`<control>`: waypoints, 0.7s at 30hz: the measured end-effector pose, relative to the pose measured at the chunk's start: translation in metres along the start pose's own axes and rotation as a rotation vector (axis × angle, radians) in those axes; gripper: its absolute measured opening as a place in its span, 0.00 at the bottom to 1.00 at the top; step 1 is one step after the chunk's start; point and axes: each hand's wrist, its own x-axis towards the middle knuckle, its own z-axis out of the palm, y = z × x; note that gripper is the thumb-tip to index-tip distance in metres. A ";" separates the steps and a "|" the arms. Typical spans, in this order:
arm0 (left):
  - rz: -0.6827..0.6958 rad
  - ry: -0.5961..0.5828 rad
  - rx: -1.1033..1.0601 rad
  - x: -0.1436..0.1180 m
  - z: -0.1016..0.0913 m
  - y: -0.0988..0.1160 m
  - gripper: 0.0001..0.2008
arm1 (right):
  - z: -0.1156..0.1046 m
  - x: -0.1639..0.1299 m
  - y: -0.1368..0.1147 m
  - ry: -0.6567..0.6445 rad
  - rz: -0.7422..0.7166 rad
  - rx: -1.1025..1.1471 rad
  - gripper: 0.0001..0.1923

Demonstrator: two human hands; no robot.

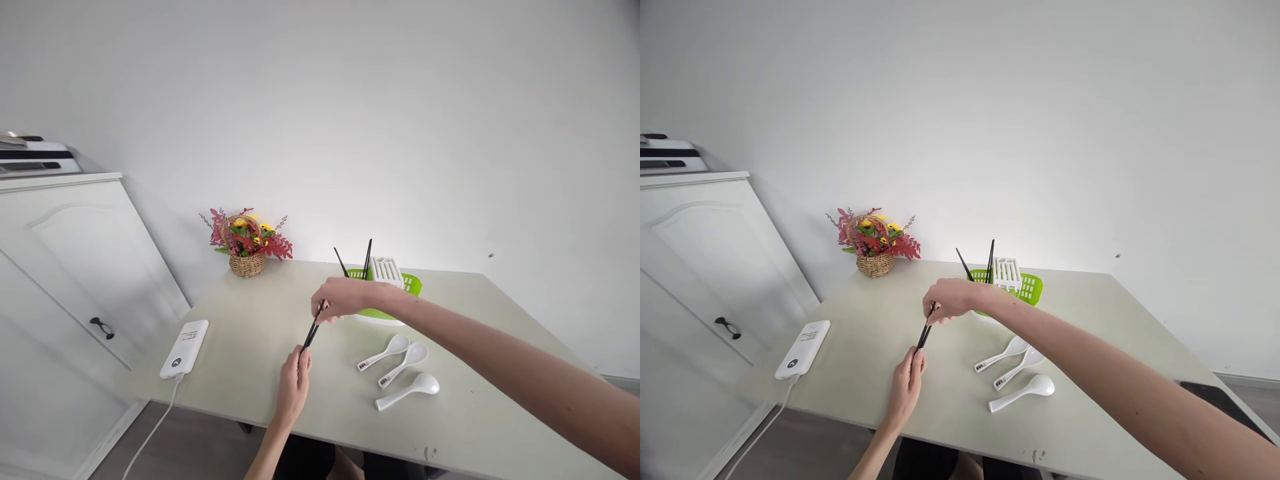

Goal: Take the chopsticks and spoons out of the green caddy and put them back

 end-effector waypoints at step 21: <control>0.184 -0.298 0.067 0.004 -0.001 0.019 0.25 | 0.036 -0.030 -0.032 0.326 0.092 0.439 0.18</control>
